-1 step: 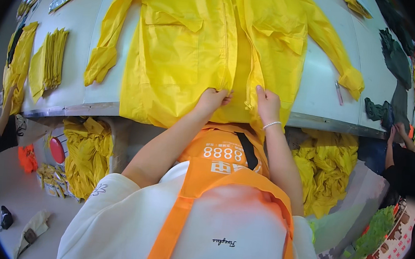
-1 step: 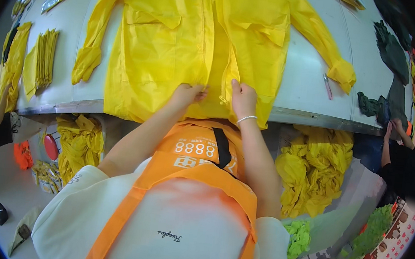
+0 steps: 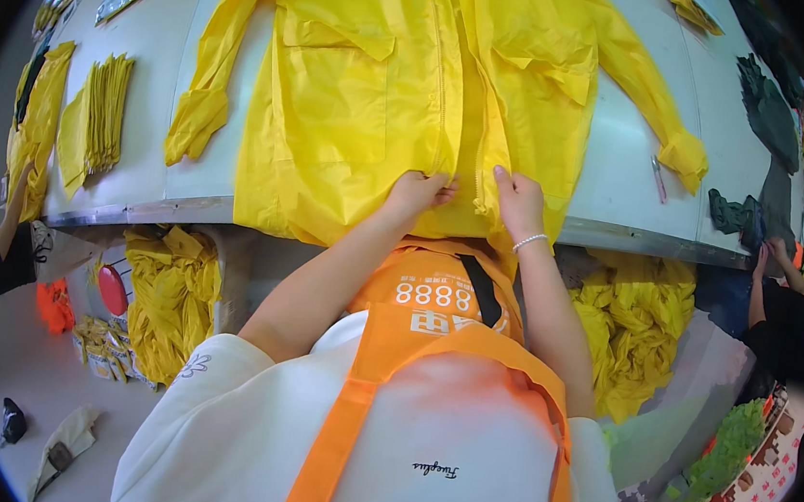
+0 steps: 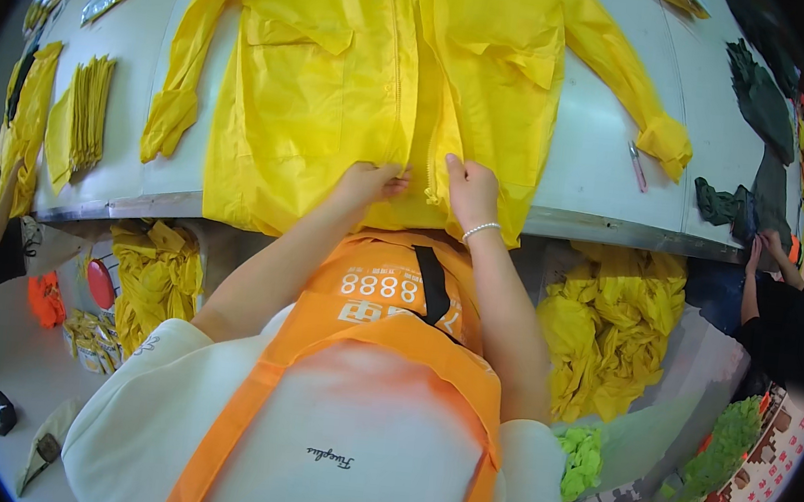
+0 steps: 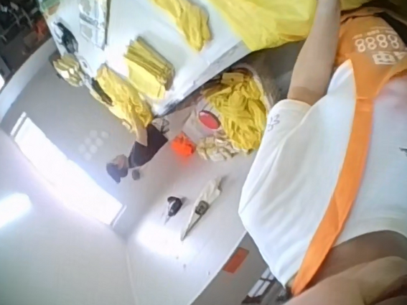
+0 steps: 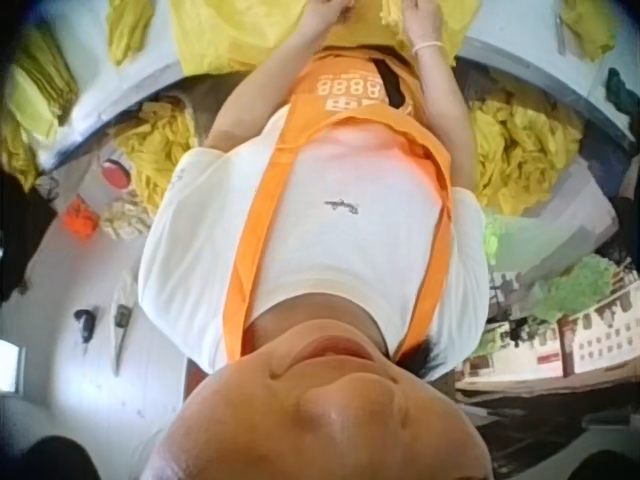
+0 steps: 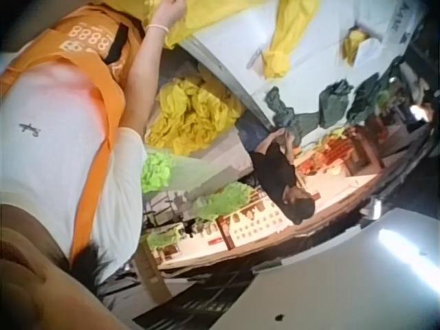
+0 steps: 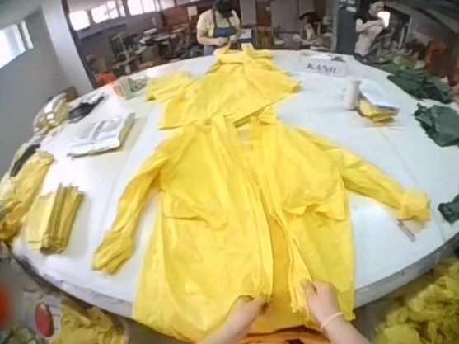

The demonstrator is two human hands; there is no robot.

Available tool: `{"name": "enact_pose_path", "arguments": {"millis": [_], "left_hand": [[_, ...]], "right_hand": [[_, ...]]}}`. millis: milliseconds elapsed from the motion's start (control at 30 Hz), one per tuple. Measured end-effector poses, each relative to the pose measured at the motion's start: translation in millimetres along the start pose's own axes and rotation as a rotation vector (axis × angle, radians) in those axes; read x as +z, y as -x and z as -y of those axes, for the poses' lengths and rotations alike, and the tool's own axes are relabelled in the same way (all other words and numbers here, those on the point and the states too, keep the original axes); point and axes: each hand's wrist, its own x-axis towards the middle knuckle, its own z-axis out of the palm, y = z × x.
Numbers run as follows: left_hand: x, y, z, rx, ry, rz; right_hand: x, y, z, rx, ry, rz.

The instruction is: The person trims loose threads and excess fabric from a yellow raincoat using small scissors. They smooth the garment on the table, cut threads at the collar, sleeves, and hem, then fold the coat and place it with other finished items.

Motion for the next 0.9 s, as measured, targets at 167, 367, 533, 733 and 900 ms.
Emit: {"name": "enact_pose_path", "arguments": {"millis": [167, 367, 533, 733, 900], "left_hand": [[8, -6, 1, -0.032, -0.257, -0.024], [-1, -9, 6, 0.053, -0.429, -0.031], [7, -2, 0, 0.066, -0.34, -0.018], [8, 0, 5, 0.037, -0.241, -0.013], [10, -5, 13, 0.045, -0.248, -0.037]], "right_hand": [[12, 4, 16, -0.076, 0.016, 0.056], [21, 4, 6, -0.052, -0.145, 0.106], [12, 4, -4, -0.109, 0.03, -0.033], [7, 49, 39, -0.627, 0.493, -0.21], [23, 57, 17, -0.438, 0.386, -0.116]]}}
